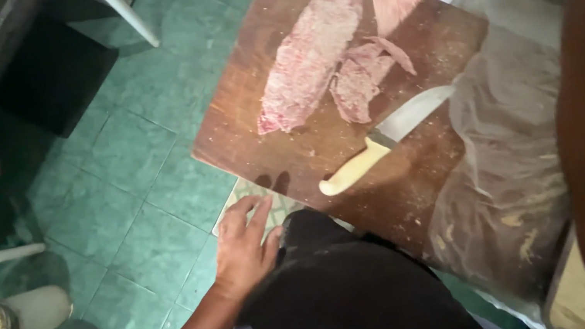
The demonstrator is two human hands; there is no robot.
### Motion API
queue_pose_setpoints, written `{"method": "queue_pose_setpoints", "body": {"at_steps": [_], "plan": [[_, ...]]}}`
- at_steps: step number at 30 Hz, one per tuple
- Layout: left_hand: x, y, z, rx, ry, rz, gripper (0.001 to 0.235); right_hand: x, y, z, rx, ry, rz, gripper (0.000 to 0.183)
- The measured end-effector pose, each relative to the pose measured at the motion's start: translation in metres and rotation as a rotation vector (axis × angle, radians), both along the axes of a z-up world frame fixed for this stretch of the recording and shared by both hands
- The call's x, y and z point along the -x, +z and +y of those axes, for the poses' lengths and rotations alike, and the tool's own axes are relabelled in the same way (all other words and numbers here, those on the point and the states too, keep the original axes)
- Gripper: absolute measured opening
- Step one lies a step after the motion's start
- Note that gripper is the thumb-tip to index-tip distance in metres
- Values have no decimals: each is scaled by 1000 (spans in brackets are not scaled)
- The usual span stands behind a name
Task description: Tenderizing, cutting, and coating raw meat in breadcrumbs.
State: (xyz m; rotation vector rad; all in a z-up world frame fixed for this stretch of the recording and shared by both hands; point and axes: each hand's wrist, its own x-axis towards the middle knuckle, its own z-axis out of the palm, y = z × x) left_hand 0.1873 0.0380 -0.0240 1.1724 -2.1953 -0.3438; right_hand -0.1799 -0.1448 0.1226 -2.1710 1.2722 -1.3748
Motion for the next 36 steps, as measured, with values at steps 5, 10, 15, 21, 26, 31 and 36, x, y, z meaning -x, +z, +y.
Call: {"method": "queue_pose_setpoints", "body": {"at_steps": [5,10,15,21,26,31,36], "plan": [[-29,1,-9,14,97,27,51,-50,-37,-18,46,82,-7,8],[-37,2,-20,16,104,45,48,-109,-190,0,86,-44,584,18],[-22,6,-31,6,-17,102,45,-127,-118,70,47,-149,561,52],[38,51,-43,-7,-285,183,36,40,-113,187,-37,-389,614,32],[110,62,-42,-110,-392,-23,53,196,-111,364,-229,-1158,904,41],[171,63,-54,-233,-315,-332,27,241,-133,459,-595,-1309,952,36],[176,48,-45,-138,-244,-319,45,227,-106,465,-542,-1273,733,34]]}}
